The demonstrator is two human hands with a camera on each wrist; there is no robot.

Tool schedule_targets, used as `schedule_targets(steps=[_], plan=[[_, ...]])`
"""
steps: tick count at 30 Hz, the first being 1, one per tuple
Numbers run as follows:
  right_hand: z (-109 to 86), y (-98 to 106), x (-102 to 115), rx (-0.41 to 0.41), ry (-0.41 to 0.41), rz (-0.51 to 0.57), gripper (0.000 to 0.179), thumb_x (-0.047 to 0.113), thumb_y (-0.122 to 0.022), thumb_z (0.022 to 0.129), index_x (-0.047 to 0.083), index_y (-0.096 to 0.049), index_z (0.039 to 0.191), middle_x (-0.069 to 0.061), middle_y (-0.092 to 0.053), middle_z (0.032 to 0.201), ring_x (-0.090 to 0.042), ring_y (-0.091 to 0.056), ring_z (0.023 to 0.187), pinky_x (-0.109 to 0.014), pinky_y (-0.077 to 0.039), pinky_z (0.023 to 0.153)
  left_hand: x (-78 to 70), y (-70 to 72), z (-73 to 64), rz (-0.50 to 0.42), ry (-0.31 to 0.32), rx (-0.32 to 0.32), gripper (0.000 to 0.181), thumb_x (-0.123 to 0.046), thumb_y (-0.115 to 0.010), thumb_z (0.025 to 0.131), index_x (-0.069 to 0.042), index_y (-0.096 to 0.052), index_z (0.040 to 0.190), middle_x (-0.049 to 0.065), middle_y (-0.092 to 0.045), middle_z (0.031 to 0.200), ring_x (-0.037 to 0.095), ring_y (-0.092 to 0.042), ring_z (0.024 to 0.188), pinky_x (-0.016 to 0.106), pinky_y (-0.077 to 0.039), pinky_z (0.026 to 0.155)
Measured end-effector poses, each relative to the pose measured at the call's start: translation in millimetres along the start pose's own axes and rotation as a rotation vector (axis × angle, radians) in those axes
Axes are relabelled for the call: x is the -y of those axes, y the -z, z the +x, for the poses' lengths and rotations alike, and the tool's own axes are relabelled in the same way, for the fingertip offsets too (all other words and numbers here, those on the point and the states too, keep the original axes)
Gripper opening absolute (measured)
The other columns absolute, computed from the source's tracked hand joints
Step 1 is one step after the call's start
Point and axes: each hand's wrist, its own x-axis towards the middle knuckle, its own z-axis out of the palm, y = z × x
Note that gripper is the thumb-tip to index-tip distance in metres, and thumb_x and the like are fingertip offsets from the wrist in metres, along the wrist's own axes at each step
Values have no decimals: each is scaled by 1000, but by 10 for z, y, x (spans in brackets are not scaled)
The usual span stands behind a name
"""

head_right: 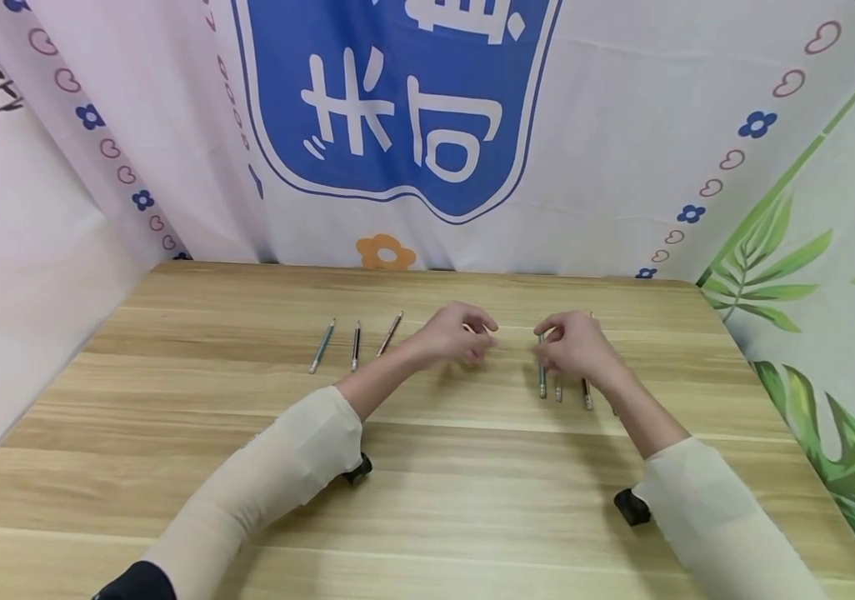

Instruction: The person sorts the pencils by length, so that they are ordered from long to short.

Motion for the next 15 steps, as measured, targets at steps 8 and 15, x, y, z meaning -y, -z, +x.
schedule_targets(steps=[8,15], plan=[[69,-148,78,33,42,72,35,-1,-66,94,-16,-60,125,-24,-70,95,-18,-70,71,-31,-66,63,36,208,-109,68,26,-34,30,-6,-71,97,9,-65,123,9,-64,93,25,-66,78,40,-65,75],[138,-282,155,59,40,124,35,0,-66,95,-16,-59,126,-24,-69,97,-20,-71,74,-34,-67,69,71,376,-229,66,61,-67,33,-8,-70,98,8,-64,126,11,-64,100,35,-71,91,41,-65,80]])
